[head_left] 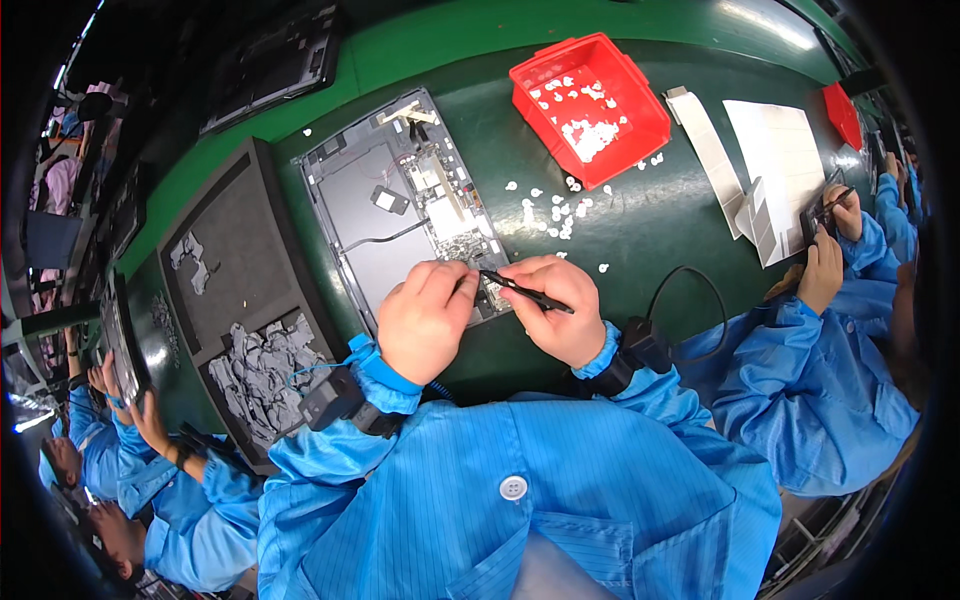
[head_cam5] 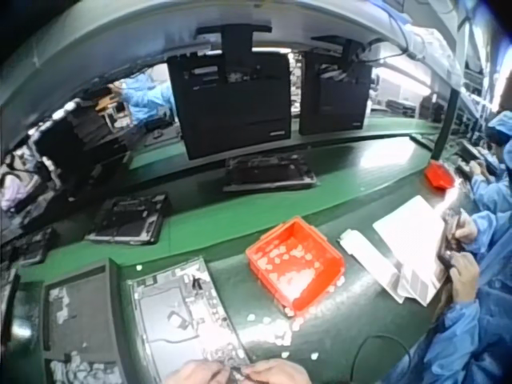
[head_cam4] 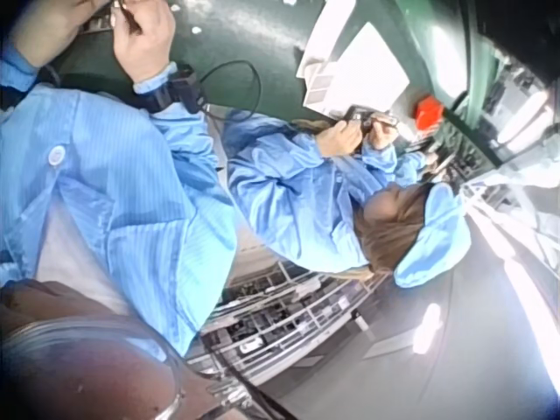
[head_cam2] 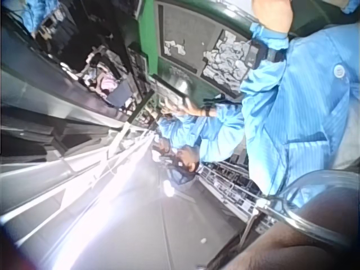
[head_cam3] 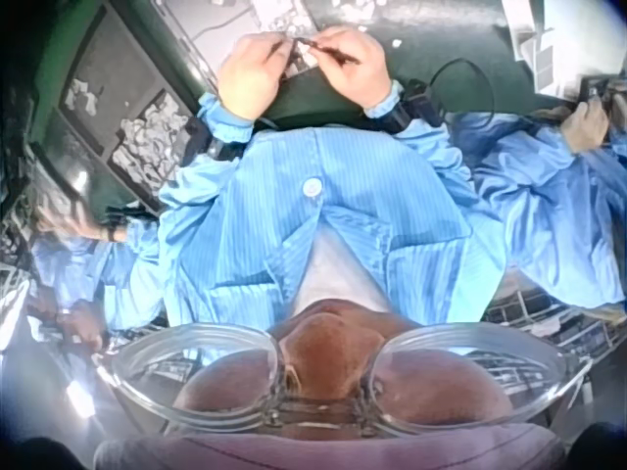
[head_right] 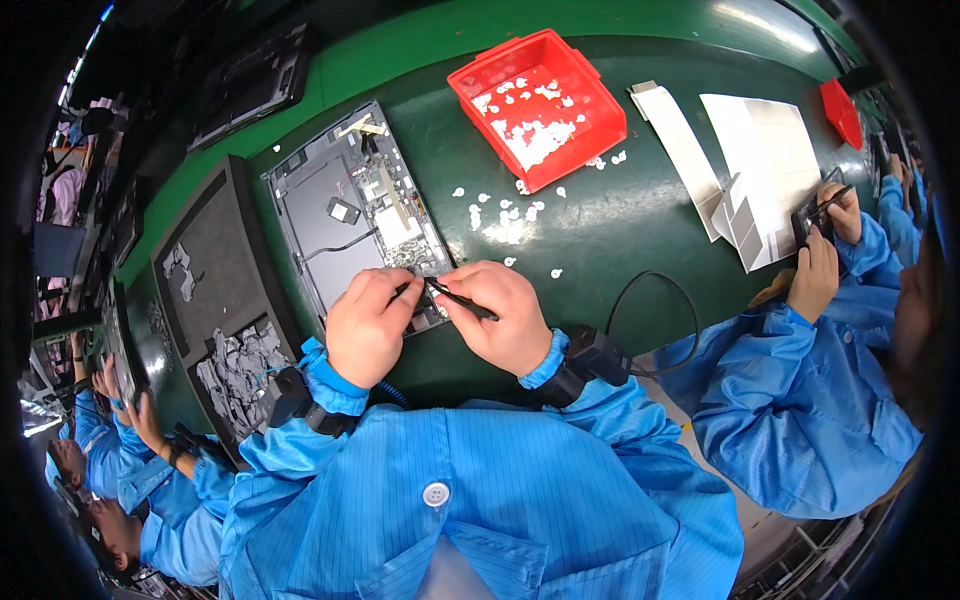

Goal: The person assembles internal circuitry into a laptop chassis by hand, securing the components with screws using a screwdriver and tweezers.

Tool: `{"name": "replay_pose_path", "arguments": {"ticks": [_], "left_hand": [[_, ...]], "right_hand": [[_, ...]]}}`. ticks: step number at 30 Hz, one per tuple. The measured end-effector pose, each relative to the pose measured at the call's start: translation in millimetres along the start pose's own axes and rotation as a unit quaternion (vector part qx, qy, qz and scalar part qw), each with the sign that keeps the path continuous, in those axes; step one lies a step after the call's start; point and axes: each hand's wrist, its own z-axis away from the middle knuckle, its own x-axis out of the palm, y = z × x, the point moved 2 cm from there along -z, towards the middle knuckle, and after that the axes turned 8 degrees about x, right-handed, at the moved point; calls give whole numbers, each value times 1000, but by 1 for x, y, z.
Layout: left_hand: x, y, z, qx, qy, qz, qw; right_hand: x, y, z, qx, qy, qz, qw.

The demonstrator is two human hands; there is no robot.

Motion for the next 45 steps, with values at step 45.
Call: {"name": "replay_pose_path", "arguments": {"ticks": [45], "left_hand": [[-120, -264, 204, -556, 69, -170, 811]], "right_hand": [[-3, -6, -13, 145, -31, -16, 989]]}}
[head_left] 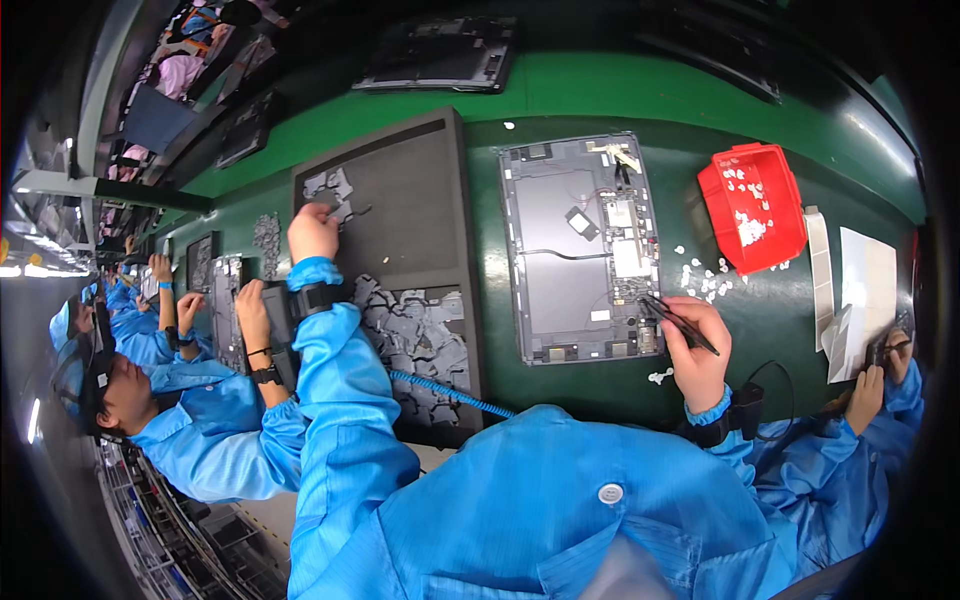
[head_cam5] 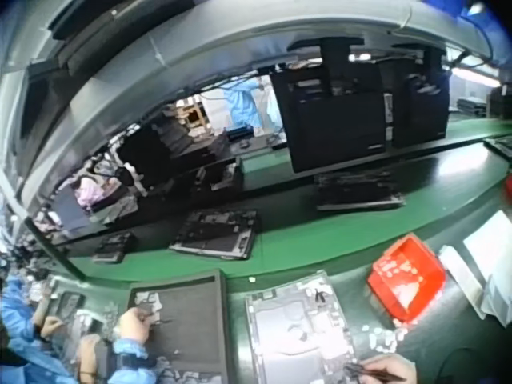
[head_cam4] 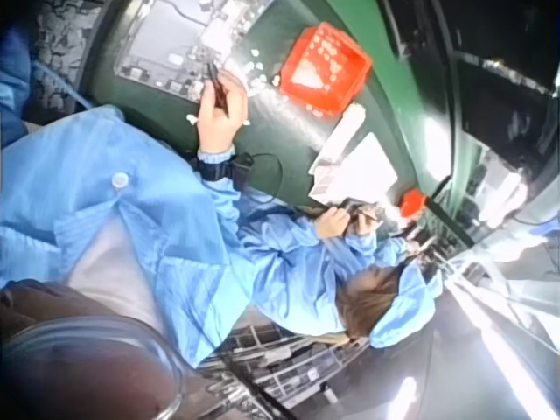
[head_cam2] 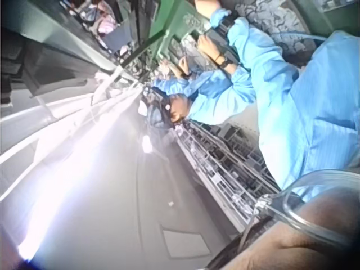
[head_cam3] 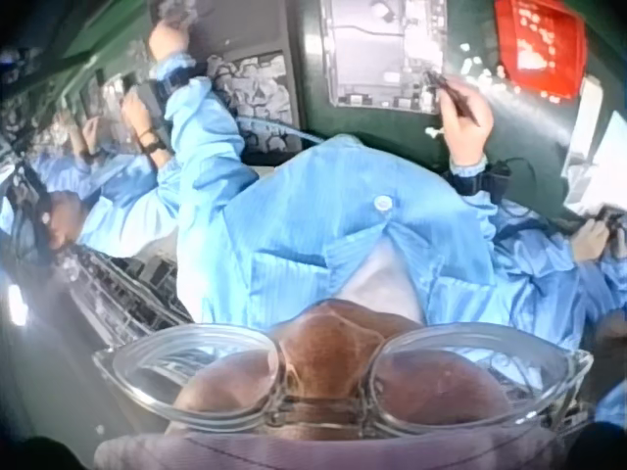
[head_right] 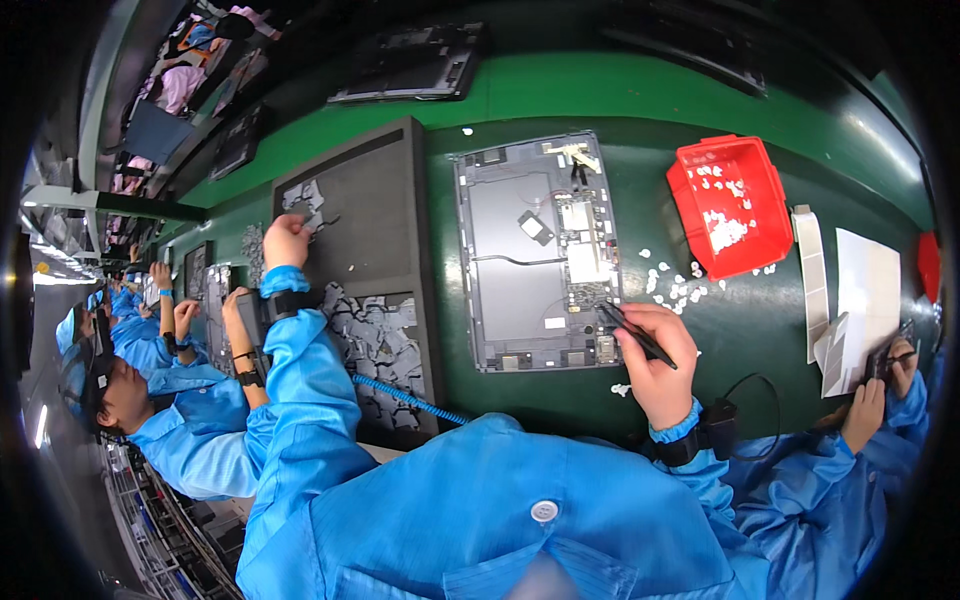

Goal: The person assembles internal circuitry into a laptop chassis by hand, securing the components with screws using a screwdriver and tweezers.

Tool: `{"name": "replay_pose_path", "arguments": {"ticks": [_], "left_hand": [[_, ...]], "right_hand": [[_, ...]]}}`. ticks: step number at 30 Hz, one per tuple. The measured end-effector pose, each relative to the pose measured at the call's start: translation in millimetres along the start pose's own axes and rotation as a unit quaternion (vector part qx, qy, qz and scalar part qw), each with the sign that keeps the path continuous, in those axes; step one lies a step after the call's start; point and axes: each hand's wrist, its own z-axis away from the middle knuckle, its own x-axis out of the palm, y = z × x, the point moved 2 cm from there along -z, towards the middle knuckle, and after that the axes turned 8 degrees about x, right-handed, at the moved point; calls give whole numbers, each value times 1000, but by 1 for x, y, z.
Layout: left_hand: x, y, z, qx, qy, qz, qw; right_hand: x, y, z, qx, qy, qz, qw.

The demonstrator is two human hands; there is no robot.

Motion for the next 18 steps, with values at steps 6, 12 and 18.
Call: {"name": "replay_pose_path", "arguments": {"ticks": [6, 12, 18], "left_hand": [[-16, -1, 3, -22, -78, 224, 971], [-56, 62, 24, -12, -198, 450, 871], [-48, 213, 49, 165, -229, 601, 748]], "right_hand": [[1, -4, -8, 2, -12, -7, 1000], [9, -9, -37, -23, 56, -50, 997], [27, 5, -81, -98, 120, -4, 988]]}}
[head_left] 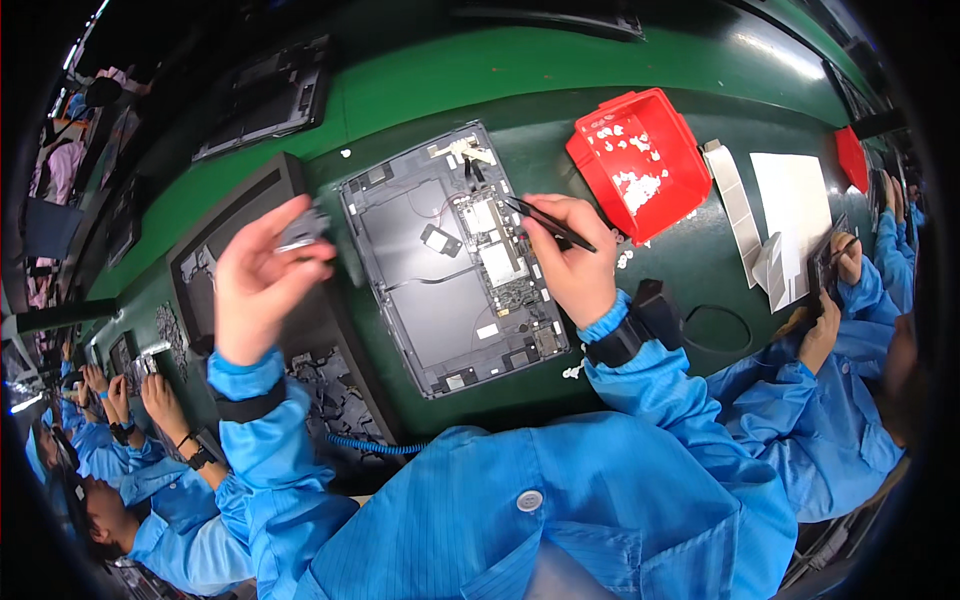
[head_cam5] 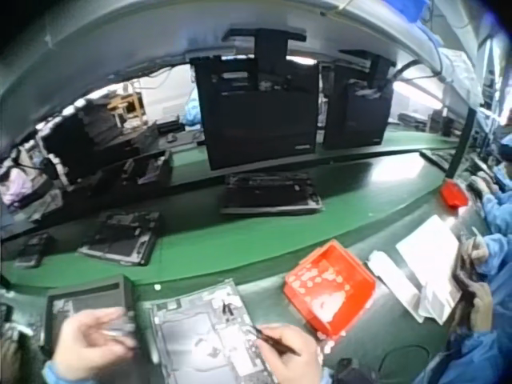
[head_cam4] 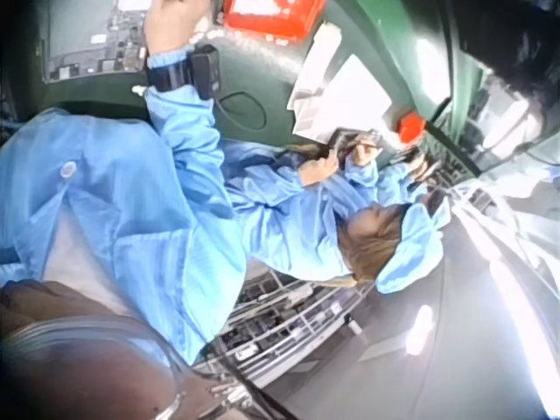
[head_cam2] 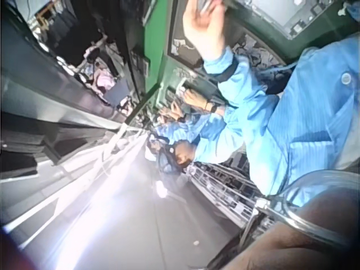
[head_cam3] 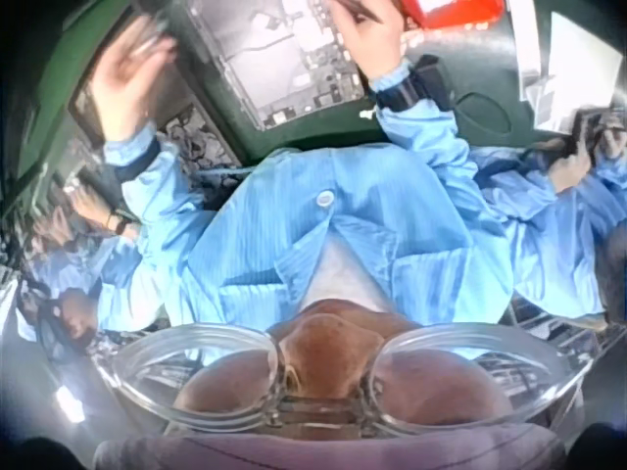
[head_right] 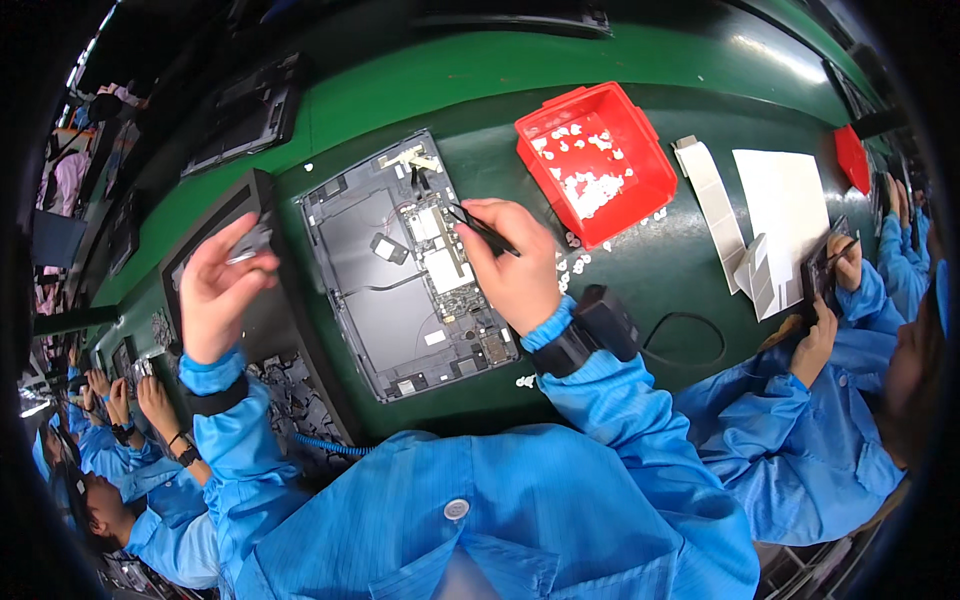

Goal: The person assembles internal circuitry into a laptop chassis by hand, securing the components with screws using a screwdriver and tweezers.

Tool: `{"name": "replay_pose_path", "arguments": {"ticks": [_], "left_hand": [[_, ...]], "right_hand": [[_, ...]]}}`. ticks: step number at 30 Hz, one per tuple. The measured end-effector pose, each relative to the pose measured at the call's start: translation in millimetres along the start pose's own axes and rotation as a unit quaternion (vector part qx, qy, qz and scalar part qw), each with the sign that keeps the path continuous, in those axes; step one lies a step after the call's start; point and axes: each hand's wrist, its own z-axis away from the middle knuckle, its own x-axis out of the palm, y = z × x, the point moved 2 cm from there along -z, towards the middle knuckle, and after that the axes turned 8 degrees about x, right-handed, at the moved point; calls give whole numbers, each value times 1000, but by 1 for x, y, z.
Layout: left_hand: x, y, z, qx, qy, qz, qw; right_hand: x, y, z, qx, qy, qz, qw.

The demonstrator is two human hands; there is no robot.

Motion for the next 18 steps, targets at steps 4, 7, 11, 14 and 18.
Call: {"name": "replay_pose_path", "arguments": {"ticks": [4, 7, 11, 14, 18], "left_hand": [[51, -20, -41, 122, -24, -203, 971], [91, -33, -57, 154, 11, -130, 979], [108, -56, -63, -68, 30, 71, 995], [111, -59, -64, -91, 17, 68, 993], [115, -63, -64, -129, 43, 104, 985]], "right_hand": [[8, 6, -2, -5, -10, -2, 1000], [9, 7, -2, 12, -6, 4, 1000], [9, 6, -2, 10, -7, -11, 1000], [9, 7, -2, 2, -11, -5, 1000], [10, 6, 0, 117, 7, -105, 988]]}}
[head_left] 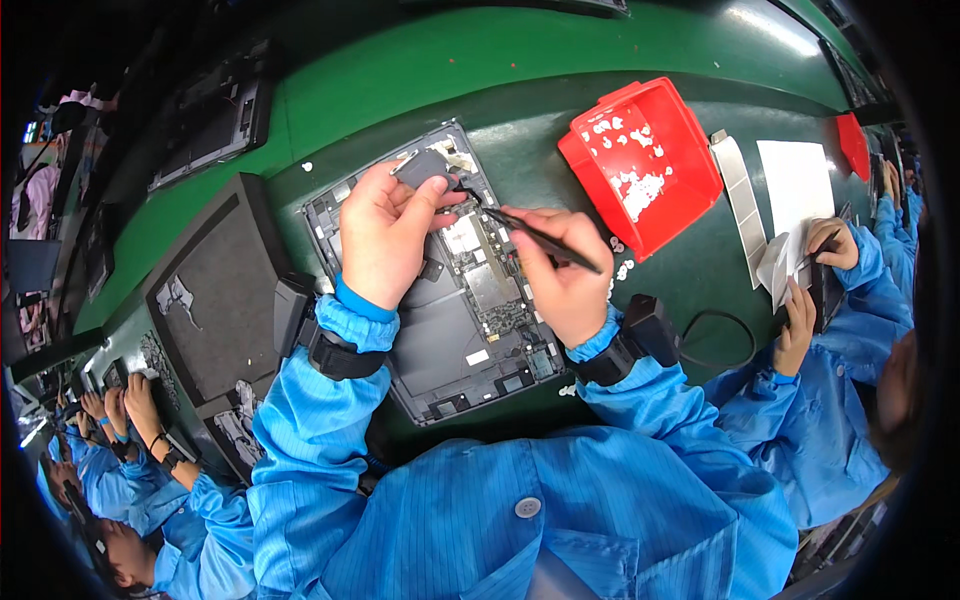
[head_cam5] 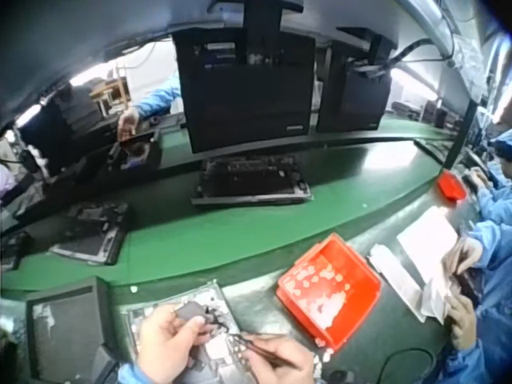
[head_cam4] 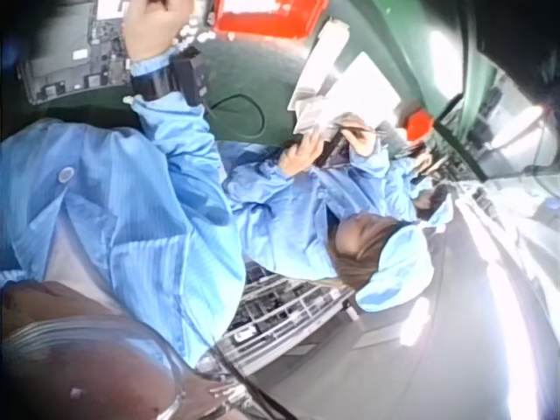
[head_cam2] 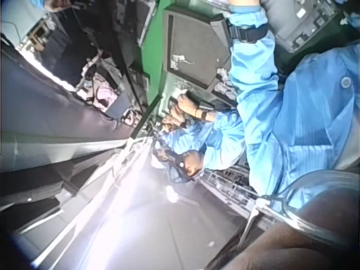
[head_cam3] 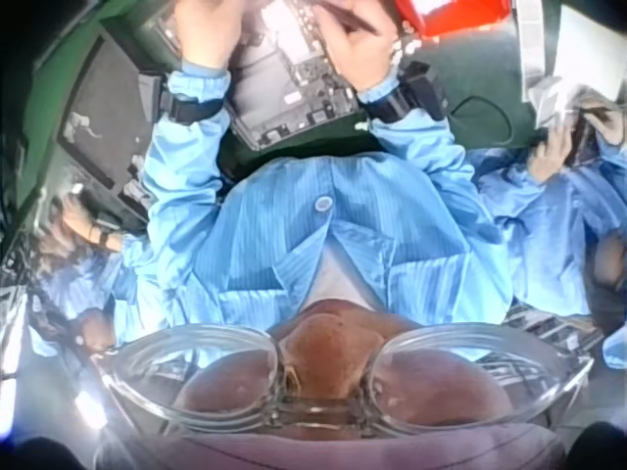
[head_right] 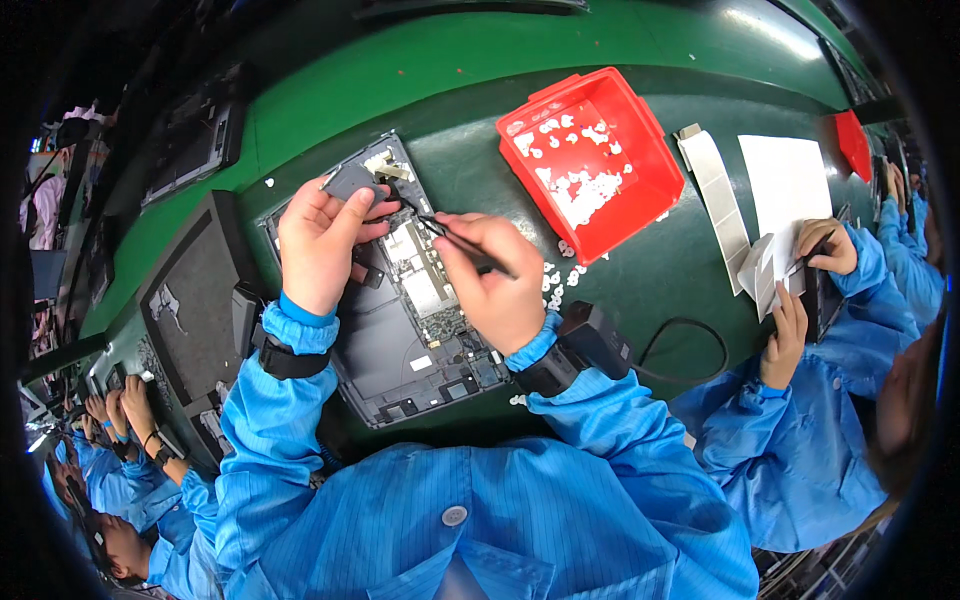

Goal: The person assembles internal circuitry into a laptop chassis by hand, securing the components with screws using a screwdriver and tweezers.

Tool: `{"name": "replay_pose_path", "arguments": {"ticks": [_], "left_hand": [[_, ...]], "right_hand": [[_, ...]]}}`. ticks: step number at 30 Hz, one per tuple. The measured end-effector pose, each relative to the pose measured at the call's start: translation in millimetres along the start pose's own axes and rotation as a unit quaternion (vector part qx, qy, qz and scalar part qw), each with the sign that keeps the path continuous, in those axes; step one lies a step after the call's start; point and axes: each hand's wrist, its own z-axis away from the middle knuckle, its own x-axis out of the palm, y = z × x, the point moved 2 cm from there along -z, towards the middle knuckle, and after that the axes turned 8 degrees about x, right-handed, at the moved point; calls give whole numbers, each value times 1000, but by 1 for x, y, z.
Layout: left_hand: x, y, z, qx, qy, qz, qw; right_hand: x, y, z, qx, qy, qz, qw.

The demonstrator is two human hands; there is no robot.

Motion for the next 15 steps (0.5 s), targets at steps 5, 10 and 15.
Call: {"name": "replay_pose_path", "arguments": {"ticks": [5, 10, 15], "left_hand": [[5, 10, 1, -49, 5, -29, 998], [-1, 2, 1, -17, -6, -45, 999], [-1, 1, 0, -13, -14, -39, 999]], "right_hand": [[-3, -6, -3, 134, 20, -141, 981], [-3, -7, -4, 155, 18, -164, 974], [-4, -6, -4, 166, 26, -174, 970]]}}
